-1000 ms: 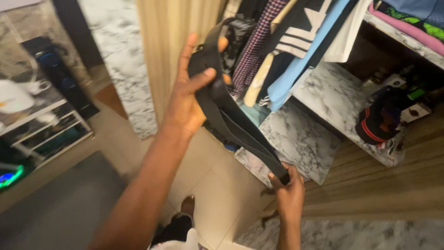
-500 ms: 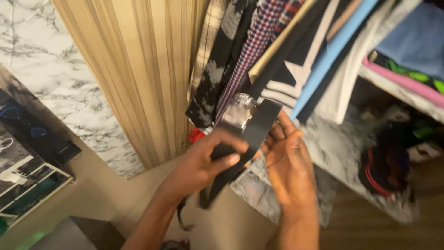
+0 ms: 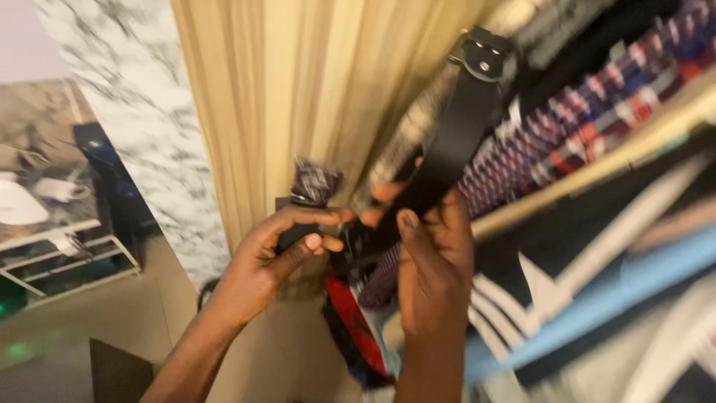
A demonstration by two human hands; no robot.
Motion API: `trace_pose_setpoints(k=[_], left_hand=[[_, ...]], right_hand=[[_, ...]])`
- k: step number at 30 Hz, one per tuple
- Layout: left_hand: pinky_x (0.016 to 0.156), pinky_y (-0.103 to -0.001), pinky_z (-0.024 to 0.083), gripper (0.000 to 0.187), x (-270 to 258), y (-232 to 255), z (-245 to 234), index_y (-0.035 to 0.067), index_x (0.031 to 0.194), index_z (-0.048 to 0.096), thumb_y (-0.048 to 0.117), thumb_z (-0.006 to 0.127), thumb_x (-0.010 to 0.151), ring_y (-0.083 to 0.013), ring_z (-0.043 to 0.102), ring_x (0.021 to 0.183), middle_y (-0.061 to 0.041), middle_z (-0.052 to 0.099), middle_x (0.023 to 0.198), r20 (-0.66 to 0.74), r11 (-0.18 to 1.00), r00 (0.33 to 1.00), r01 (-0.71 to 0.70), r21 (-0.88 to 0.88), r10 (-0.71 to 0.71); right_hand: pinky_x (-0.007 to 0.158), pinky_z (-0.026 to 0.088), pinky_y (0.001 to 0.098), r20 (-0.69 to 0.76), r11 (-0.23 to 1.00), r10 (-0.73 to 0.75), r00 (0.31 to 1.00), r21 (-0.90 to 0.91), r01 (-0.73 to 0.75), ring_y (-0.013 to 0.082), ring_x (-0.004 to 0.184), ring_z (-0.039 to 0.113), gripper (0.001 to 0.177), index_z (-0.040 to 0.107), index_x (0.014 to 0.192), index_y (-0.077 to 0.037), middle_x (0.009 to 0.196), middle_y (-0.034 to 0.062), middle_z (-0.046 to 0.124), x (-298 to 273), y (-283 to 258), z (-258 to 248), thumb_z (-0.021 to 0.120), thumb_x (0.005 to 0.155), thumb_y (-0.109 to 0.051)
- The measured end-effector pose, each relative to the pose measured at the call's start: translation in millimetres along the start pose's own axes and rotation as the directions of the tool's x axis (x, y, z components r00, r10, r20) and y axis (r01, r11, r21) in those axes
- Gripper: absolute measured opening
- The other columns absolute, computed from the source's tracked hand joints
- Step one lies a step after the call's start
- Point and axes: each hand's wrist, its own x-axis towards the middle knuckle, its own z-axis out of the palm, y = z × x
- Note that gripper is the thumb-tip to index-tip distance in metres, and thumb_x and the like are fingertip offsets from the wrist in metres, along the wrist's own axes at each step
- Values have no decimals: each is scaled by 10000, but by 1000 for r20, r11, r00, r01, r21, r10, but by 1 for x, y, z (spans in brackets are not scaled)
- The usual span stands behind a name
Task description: The person sorts and organizes items of clothing, including a patterned hat, a belt, and shirts, by folding them on a black surface and placing them onto shelves inside a wardrobe.
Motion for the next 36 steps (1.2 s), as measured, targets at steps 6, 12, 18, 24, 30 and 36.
trace_pose_setpoints(k=[6,12,18,24,30,36], left_hand=[[848,-310,571,210,49,-2,-14,35,1195,701,32,595,1014,-177,707,940,-136,725,1332,-120,952,945,-306,0,304],[829,-301,578,183,103,-1,-24,29,1151,727,39,600,1019,-178,699,1011,-137,725,1331,-105,937,931,-348,30,349],[936,-329,564,213,177,1,-38,29,1186,712,106,615,1012,-206,703,1194,-121,749,1287,85,940,942,-313,-138,326],[1027,-349,542,322,247,14,-56,43,1282,696,229,632,1027,-221,737,1186,-110,778,1247,386,910,825,-399,-117,412],[989,-365,542,424,301,24,-66,46,1330,628,278,681,978,-241,709,1200,-151,737,1254,594,918,714,-379,-117,370],[823,-359,592,460,313,9,-67,167,1375,641,265,740,936,-259,757,971,-107,801,1159,619,975,781,-193,106,88]], right_hand=[[959,555,411,76,987,-29,997,-155,40,268,986,690,434,484,1426,36,1163,217,694,44,9,-9,572,1002,9],[899,557,390,34,950,-54,998,-307,62,252,968,684,569,435,1556,43,1169,217,694,88,16,-7,546,998,9],[871,599,411,-79,919,-209,975,-356,169,292,1030,707,537,422,1497,66,1220,259,686,133,31,-6,526,970,55],[874,598,383,-235,814,-399,886,-536,224,282,934,729,515,412,1480,87,1241,278,678,195,45,32,495,972,95],[944,618,383,-151,571,-660,736,-738,361,250,951,727,464,417,1489,83,1218,242,679,271,38,53,498,1033,112],[865,590,366,-92,598,-660,745,-665,447,252,938,699,447,426,1470,67,1252,199,666,328,-4,33,499,1029,93]])
